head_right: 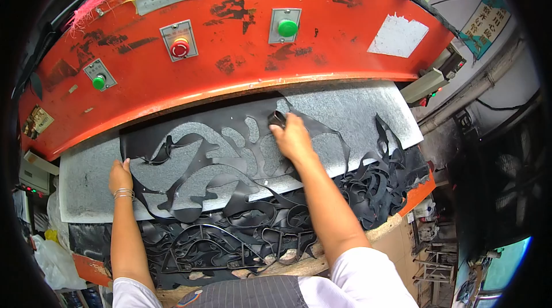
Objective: Cutting shoe components from leather sheets using a manual die press machine.
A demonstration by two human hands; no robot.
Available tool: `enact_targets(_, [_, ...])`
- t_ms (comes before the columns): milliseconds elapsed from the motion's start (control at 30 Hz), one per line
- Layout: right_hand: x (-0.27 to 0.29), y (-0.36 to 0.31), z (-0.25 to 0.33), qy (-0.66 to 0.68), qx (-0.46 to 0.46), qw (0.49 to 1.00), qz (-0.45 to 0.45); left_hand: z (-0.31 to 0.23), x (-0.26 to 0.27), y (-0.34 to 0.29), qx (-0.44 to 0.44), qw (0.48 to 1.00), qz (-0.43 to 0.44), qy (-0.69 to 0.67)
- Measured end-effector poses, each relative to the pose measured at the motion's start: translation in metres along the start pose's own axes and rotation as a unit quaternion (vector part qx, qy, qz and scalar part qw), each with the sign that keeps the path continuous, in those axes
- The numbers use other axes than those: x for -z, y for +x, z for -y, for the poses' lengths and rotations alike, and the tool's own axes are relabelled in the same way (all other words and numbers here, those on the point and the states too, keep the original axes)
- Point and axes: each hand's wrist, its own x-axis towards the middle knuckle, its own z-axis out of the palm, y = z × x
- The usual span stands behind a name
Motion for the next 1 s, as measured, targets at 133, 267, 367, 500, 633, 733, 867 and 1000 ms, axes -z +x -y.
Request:
enact_targets(133, [0.054,0.007,-0.03,-0.159,-0.014,0.987,-0.023,-0.003,-0.002,-0.003,-0.04,0.999,-0.033,0.0])
enact_targets(267, [0.07,0.021,-0.039,-0.131,-0.063,0.988,0.053,0.022,-0.006,0.006,-0.1,0.993,-0.019,-0.061])
enact_targets(367, [0.077,0.021,-0.044,-0.063,-0.063,0.984,0.152,0.06,-0.008,0.016,-0.126,0.976,0.053,-0.167])
enact_targets(500, [0.099,-0.005,-0.068,-0.047,-0.053,0.983,0.172,0.078,0.004,0.002,-0.11,0.972,0.113,-0.176])
enact_targets(633, [0.135,-0.039,-0.062,-0.046,-0.123,0.966,0.221,0.118,0.021,-0.013,-0.097,0.966,0.14,-0.193])
enact_targets(733, [0.163,-0.062,-0.111,-0.104,0.099,0.987,0.071,0.09,0.046,-0.036,-0.077,0.969,0.199,-0.127])
enact_targets(867, [0.179,-0.039,-0.074,0.104,-0.121,0.985,0.064,-0.041,0.093,-0.088,-0.251,0.948,-0.028,-0.193])
enact_targets(1000, [0.116,-0.012,-0.038,0.088,0.158,0.977,0.114,-0.182,0.057,-0.159,-0.553,0.775,0.096,-0.292])
